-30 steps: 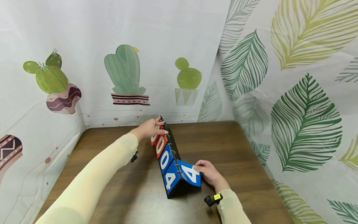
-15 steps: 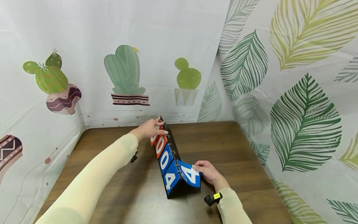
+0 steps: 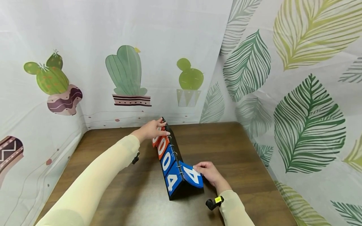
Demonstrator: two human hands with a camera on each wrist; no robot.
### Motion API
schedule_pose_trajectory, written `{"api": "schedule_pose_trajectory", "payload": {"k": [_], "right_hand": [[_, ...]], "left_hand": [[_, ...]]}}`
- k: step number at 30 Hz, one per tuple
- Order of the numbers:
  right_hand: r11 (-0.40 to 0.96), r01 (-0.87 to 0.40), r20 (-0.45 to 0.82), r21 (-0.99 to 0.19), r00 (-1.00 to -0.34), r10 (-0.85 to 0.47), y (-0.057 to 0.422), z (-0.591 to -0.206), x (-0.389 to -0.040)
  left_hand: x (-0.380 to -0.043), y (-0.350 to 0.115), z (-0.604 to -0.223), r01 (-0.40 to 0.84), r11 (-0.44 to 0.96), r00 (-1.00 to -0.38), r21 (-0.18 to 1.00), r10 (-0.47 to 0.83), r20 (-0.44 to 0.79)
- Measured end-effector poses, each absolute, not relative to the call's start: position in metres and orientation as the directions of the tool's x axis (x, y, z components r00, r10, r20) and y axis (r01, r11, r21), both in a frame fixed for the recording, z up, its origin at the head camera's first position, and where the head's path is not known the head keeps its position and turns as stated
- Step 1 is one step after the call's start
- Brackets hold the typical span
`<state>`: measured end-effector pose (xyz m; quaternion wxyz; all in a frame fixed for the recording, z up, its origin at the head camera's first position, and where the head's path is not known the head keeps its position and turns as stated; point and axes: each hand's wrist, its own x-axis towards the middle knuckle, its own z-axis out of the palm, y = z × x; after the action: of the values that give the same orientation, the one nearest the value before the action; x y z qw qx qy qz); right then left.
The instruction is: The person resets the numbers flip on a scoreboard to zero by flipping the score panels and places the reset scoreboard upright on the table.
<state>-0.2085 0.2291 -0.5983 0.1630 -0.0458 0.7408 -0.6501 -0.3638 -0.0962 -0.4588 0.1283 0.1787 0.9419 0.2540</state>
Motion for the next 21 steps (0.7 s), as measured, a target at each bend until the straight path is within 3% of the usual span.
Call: {"api": "schedule_pose_trajectory", "payload": {"k": [12, 15, 21], "right_hand": [[0.348, -0.011, -0.121, -0.938, -0.927, -0.356, 0.234, -0.578, -0.193], [0.277, 0.061, -0.147, -0.959, -0.943, -0.299, 0.238, -0.575, -0.190], [-0.052, 0.266, -0.250, -0.963, -0.946, -0.206, 0.244, -0.561, -0.183]], "left_hand": [[-0.364, -0.096, -0.459, 0.275, 0.812, -0.904, 0.515, 0.400, -0.148], [-0.363, -0.097, -0.459, 0.273, 0.808, -0.904, 0.522, 0.401, -0.149], [-0.365, -0.097, -0.461, 0.278, 0.805, -0.902, 0.525, 0.406, -0.146]]}}
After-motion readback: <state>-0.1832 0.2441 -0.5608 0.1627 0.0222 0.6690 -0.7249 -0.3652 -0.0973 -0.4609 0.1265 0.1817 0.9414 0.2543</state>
